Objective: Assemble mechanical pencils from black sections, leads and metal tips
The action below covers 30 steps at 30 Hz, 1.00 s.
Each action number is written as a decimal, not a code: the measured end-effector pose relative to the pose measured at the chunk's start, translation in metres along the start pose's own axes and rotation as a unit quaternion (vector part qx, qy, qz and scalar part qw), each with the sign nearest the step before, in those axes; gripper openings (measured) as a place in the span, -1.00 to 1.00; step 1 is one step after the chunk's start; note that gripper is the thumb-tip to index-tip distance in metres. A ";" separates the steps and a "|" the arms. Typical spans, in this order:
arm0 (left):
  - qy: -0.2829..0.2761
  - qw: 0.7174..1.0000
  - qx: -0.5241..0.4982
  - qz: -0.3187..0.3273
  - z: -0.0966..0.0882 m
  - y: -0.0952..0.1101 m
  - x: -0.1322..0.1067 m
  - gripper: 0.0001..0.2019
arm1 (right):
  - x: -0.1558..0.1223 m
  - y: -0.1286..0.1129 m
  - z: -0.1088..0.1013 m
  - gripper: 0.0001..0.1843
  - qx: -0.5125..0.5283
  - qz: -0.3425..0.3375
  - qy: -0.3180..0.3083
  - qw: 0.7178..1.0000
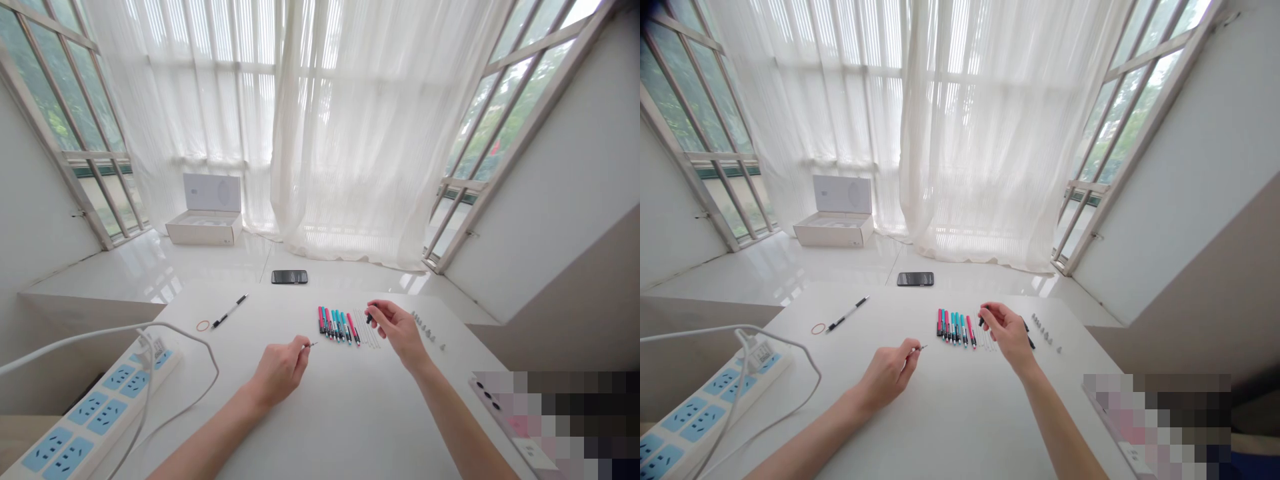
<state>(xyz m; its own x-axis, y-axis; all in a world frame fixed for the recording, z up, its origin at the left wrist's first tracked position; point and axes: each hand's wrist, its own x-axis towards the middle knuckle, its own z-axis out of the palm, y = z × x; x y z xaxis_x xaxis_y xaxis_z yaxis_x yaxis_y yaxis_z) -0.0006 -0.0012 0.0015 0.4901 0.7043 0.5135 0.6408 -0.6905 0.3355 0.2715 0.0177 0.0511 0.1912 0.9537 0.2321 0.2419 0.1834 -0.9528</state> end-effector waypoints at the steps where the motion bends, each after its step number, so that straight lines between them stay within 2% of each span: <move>1: -0.001 1.000 0.001 0.002 0.000 0.000 0.000 -0.84 | 0.005 0.004 -0.013 -0.50 -0.056 0.005 0.008 0.998; 3: -0.002 1.000 0.002 0.006 0.001 0.000 0.000 -0.83 | 0.013 0.013 -0.037 -0.57 -0.190 0.021 0.018 0.981; 6: -0.002 1.000 0.005 0.010 0.000 0.001 0.000 -0.83 | 0.017 0.028 -0.062 -0.73 -0.374 0.064 0.012 0.925; 10: 0.000 1.000 0.010 0.013 -0.001 0.001 0.000 -0.83 | 0.016 0.037 -0.067 -0.80 -0.512 0.092 -0.032 0.854; 13: 0.000 1.000 0.011 0.017 -0.002 0.001 0.000 -0.84 | 0.014 0.037 -0.064 -0.79 -0.554 0.102 -0.033 0.826; 21: -0.001 0.999 0.010 0.033 -0.001 0.001 -0.001 -0.84 | 0.015 0.038 -0.068 -0.77 -0.560 0.120 -0.013 0.820; 26: -0.005 0.999 0.015 0.035 -0.002 0.001 -0.001 -0.83 | 0.017 0.036 -0.076 -0.67 -0.563 0.135 0.039 0.814; 30: -0.003 0.999 0.015 0.036 -0.002 0.001 -0.001 -0.84 | 0.016 0.041 -0.079 -0.62 -0.545 0.182 0.015 0.818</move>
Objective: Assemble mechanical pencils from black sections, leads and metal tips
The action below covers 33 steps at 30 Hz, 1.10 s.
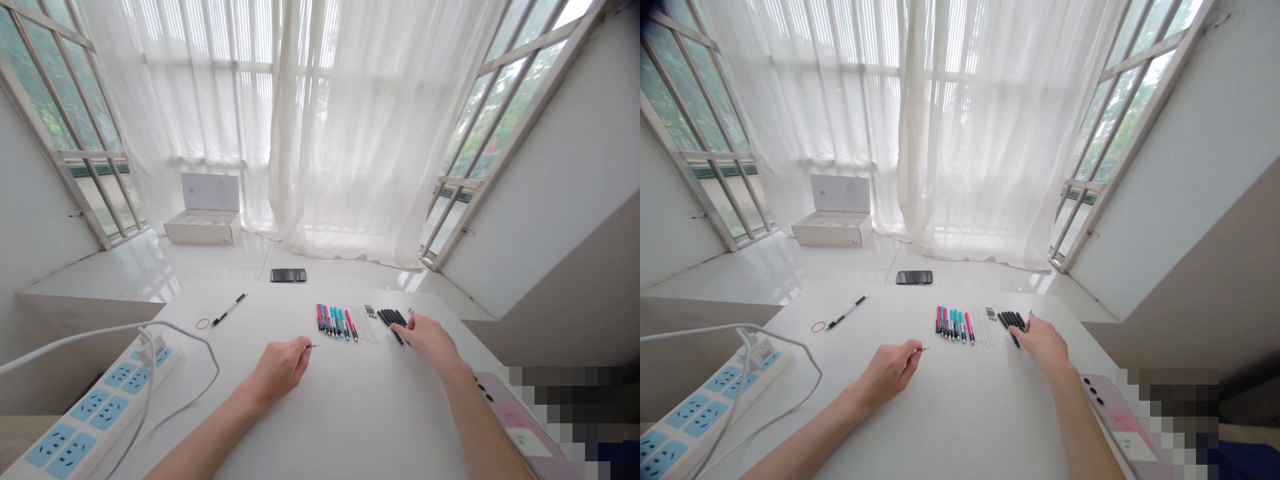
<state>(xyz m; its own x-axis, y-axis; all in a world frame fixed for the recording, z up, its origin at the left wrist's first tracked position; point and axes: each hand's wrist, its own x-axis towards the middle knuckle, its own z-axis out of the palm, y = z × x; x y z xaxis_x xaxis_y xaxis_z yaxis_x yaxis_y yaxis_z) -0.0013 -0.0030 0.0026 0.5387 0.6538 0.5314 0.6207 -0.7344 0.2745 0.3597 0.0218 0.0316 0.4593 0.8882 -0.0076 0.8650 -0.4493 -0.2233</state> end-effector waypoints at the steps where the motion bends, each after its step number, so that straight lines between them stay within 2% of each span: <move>1: 0.001 1.000 -0.001 0.000 0.000 0.000 0.000 -0.84 | 0.000 0.001 0.002 -0.63 0.000 -0.002 -0.010 1.000; 10: 0.004 1.000 -0.008 0.000 0.000 -0.001 0.000 -0.85 | 0.004 0.003 0.011 -0.81 -0.009 -0.048 -0.015 0.999; 14: 0.002 1.000 -0.006 -0.001 0.000 -0.001 0.000 -0.84 | 0.003 0.000 0.006 -0.77 -0.018 -0.036 -0.015 0.999; 17: 0.004 1.000 -0.012 -0.004 0.001 -0.001 0.000 -0.84 | -0.002 -0.011 -0.001 -0.71 0.031 -0.082 0.032 0.996; 19: 0.007 1.000 -0.014 -0.009 0.001 0.000 0.000 -0.83 | -0.011 -0.028 -0.004 -0.68 0.118 -0.155 0.049 0.980; 20: 0.007 1.000 -0.013 -0.011 0.001 0.000 -0.001 -0.82 | -0.018 -0.038 -0.003 -0.67 0.171 -0.198 0.036 0.965; 21: 0.005 1.000 -0.011 -0.013 0.001 0.000 -0.001 -0.81 | -0.026 -0.050 -0.002 -0.66 0.224 -0.238 0.008 0.945; 23: -0.001 1.000 -0.003 -0.016 0.001 0.000 -0.001 -0.78 | -0.046 -0.074 0.005 -0.64 0.316 -0.320 -0.090 0.888; 25: -0.010 1.000 0.005 -0.019 0.001 0.000 -0.001 -0.75 | -0.067 -0.095 0.014 -0.68 0.360 -0.362 -0.155 0.846; 28: -0.021 0.999 0.018 -0.020 0.001 -0.001 -0.001 -0.72 | -0.089 -0.115 0.024 -0.76 0.357 -0.394 -0.182 0.827; 33: -0.035 0.998 0.048 -0.025 0.002 -0.002 -0.001 -0.69 | -0.098 -0.124 0.026 -0.84 0.341 -0.425 -0.151 0.825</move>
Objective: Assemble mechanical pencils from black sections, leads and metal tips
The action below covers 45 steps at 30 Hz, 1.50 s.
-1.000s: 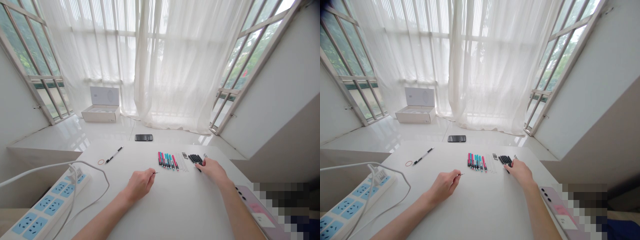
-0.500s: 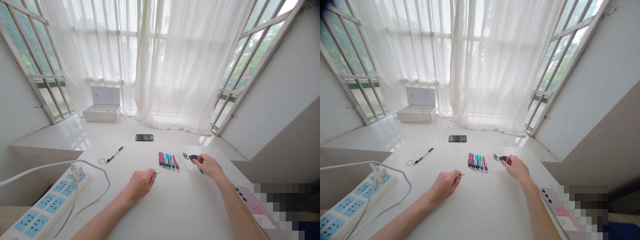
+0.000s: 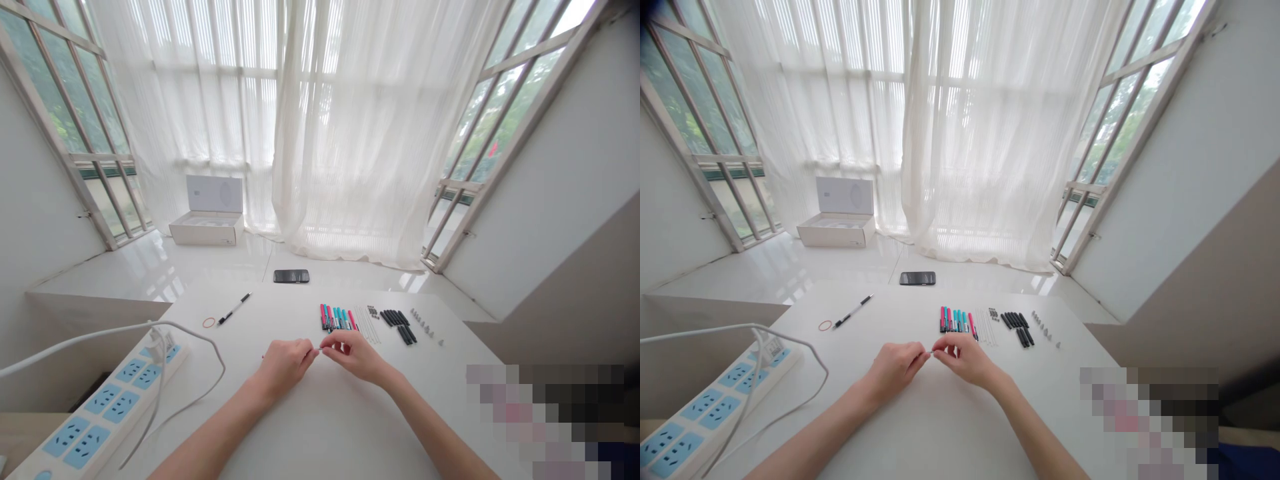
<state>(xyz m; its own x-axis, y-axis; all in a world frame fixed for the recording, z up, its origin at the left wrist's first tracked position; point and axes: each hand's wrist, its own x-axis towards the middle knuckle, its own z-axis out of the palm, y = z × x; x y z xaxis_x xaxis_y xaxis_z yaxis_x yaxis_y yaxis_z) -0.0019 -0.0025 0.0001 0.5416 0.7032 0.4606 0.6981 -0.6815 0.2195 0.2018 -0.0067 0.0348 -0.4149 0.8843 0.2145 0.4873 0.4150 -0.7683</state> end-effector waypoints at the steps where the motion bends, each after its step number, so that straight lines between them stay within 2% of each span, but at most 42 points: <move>1: -0.002 1.000 0.004 -0.002 0.000 0.000 0.000 -0.69 | 0.000 -0.001 0.000 -0.85 -0.005 -0.003 0.002 1.000; 6: -0.019 1.000 0.012 -0.003 0.001 0.000 0.000 -0.70 | -0.002 0.006 -0.005 -0.85 -0.023 0.000 0.021 1.000; 8: -0.024 1.000 0.013 -0.009 0.001 -0.002 0.000 -0.70 | -0.005 0.018 -0.017 -0.83 -0.047 0.016 0.050 0.998; 10: -0.030 0.999 0.014 -0.017 0.000 -0.003 0.000 -0.71 | -0.009 0.035 -0.034 -0.81 -0.104 0.038 0.107 0.988; 12: -0.040 0.999 0.015 -0.024 -0.001 -0.003 0.001 -0.73 | -0.016 0.053 -0.053 -0.79 -0.198 0.084 0.186 0.959; 14: -0.054 0.998 0.012 -0.027 -0.003 -0.003 0.001 -0.75 | -0.022 0.070 -0.066 -0.79 -0.286 0.153 0.239 0.915; 17: -0.070 0.997 -0.005 -0.032 -0.005 -0.002 0.001 -0.79 | -0.026 0.086 -0.070 -0.78 -0.359 0.228 0.240 0.873; 23: -0.066 0.997 -0.027 -0.009 -0.004 -0.003 0.001 -0.73 | -0.020 0.098 -0.061 -0.77 -0.398 0.258 0.216 0.853; 26: -0.061 0.998 -0.028 -0.005 -0.002 -0.003 0.000 -0.72 | -0.018 0.096 -0.061 -0.75 -0.373 0.236 0.249 0.862; 28: -0.065 0.998 -0.018 -0.012 -0.002 -0.001 0.001 -0.72 | -0.017 0.088 -0.059 -0.74 -0.319 0.192 0.283 0.884; 30: -0.072 0.997 -0.005 -0.017 -0.002 0.001 0.001 -0.70 | -0.015 0.074 -0.052 -0.70 -0.233 0.132 0.294 0.917; 32: -0.076 0.997 0.001 -0.021 -0.002 0.002 0.001 -0.69 | -0.014 0.056 -0.037 -0.63 -0.137 0.073 0.260 0.953; 35: -0.075 0.997 -0.001 -0.023 -0.003 0.003 0.002 -0.69 | -0.013 0.032 -0.009 -0.66 -0.048 0.011 0.151 0.987; 37: -0.077 0.997 -0.002 -0.020 -0.003 0.003 0.002 -0.69 | -0.013 0.021 0.006 -0.73 -0.042 -0.010 0.104 0.994; 39: -0.078 0.997 -0.002 -0.017 -0.002 0.002 0.002 -0.68 | -0.013 0.016 0.014 -0.81 -0.048 -0.018 0.084 0.995; 42: -0.075 0.997 -0.005 -0.015 -0.001 0.001 0.001 -0.71 | -0.013 0.015 0.010 -0.84 -0.037 -0.005 0.086 0.996; 45: -0.074 0.997 -0.008 -0.015 -0.002 0.001 0.002 -0.73 | -0.013 0.019 -0.002 -0.84 0.011 0.044 0.115 0.992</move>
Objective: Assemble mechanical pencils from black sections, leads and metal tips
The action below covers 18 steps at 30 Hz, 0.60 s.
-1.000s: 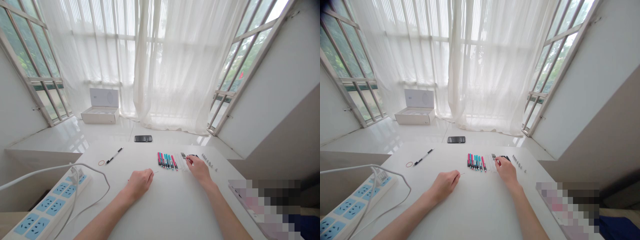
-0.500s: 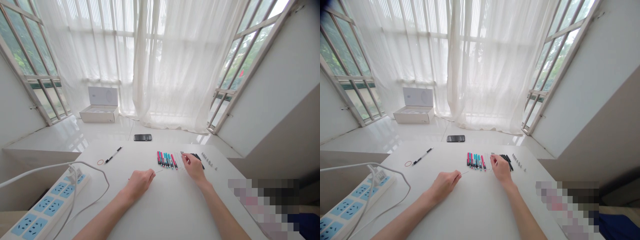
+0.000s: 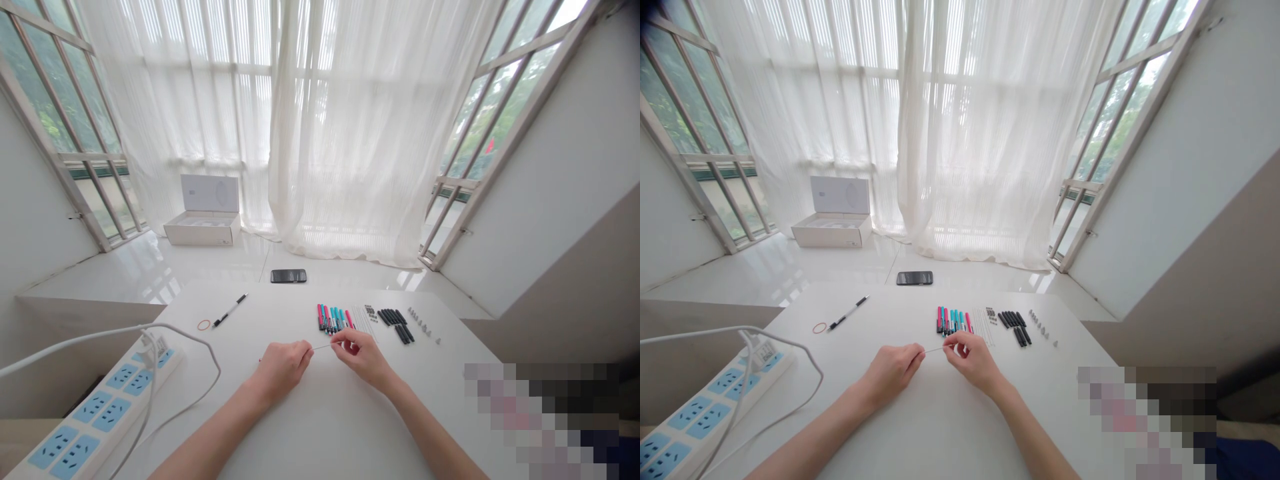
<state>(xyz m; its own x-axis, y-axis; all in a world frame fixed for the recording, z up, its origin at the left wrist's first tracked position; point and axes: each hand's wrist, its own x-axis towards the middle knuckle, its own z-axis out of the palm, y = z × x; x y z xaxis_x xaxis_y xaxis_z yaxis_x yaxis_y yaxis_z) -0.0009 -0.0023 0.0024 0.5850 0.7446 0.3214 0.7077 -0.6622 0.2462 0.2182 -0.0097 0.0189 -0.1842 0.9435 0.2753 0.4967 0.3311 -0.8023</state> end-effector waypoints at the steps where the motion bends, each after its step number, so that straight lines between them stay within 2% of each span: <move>1: 0.001 1.000 0.002 -0.002 -0.001 0.000 0.000 -0.74 | 0.001 0.001 -0.004 -0.83 0.021 0.022 0.005 1.000; 5: 0.007 1.000 0.001 -0.002 -0.002 0.000 0.000 -0.75 | 0.004 0.006 -0.008 -0.76 0.135 0.086 0.000 0.987; 9: 0.004 0.999 -0.017 0.044 -0.001 0.002 0.000 -0.75 | 0.003 0.001 0.006 -0.67 0.238 0.114 0.006 0.964; 14: 0.002 0.995 -0.078 0.065 0.001 0.005 -0.001 -0.75 | -0.001 -0.016 0.024 -0.63 0.262 0.093 -0.018 0.960; 16: 0.004 0.992 -0.114 0.063 0.001 0.005 -0.001 -0.81 | 0.000 -0.018 0.020 -0.61 0.262 0.096 -0.023 0.960; 18: 0.022 0.988 -0.141 0.064 -0.002 0.004 -0.001 -0.83 | 0.004 -0.012 0.007 -0.58 0.236 0.097 0.011 0.967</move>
<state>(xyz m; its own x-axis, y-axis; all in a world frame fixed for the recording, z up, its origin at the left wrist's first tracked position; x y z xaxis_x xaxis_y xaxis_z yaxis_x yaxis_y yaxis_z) 0.0011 -0.0058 0.0048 0.6406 0.6528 0.4043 0.4865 -0.7524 0.4440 0.2057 -0.0101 0.0258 -0.1064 0.9891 0.1022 0.0767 0.1106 -0.9909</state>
